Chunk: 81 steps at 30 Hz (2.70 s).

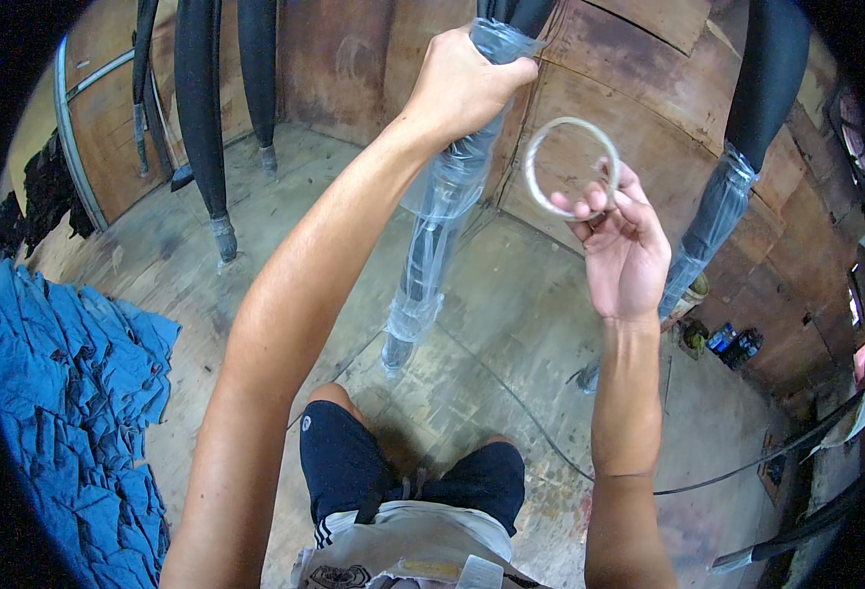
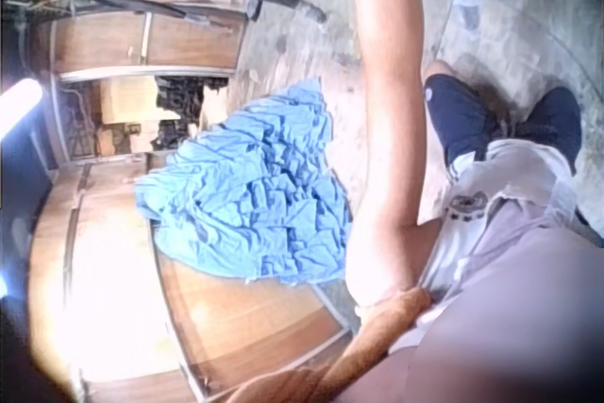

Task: The person cuts a piece of clear plastic with scissors, then wraps and secures it around the legs of standing mannequins using clear tape. The person kneels to reach the lower sections and continues taping each leg in sequence.

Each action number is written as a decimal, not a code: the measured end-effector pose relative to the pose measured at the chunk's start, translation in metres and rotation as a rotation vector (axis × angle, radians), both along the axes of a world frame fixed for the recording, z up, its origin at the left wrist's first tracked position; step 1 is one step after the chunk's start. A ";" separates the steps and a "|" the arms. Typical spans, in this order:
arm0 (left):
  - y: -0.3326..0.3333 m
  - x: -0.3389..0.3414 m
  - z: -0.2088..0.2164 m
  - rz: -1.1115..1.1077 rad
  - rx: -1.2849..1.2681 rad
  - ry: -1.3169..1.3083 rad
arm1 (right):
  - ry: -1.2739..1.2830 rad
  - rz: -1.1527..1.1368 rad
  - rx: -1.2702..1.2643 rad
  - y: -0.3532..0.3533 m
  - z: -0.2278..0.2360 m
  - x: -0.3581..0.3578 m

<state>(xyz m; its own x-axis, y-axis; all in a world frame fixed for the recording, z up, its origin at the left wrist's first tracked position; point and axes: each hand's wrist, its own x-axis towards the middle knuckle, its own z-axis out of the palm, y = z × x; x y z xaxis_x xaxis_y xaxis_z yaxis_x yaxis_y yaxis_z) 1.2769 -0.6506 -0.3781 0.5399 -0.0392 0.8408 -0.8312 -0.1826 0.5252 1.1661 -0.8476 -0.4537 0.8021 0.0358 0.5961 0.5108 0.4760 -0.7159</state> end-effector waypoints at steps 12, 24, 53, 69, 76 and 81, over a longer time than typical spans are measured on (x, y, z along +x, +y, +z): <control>-0.002 -0.001 -0.001 -0.141 -0.032 0.082 | -0.016 0.442 0.711 0.000 -0.015 0.061; 0.006 0.001 -0.004 -0.375 0.028 0.132 | 0.030 0.450 0.865 0.048 0.001 0.110; 0.006 0.007 -0.001 -0.145 0.095 0.025 | -0.357 -0.395 -1.359 -0.001 0.156 0.027; 0.001 0.014 0.001 -0.119 0.119 0.064 | -0.847 -0.786 -1.389 0.011 0.152 0.044; 0.002 0.011 0.003 -0.123 0.123 0.092 | -0.700 -0.712 -0.837 0.007 0.119 0.051; 0.003 0.010 0.003 -0.099 0.112 0.073 | -0.378 -0.531 -0.723 0.003 0.106 0.036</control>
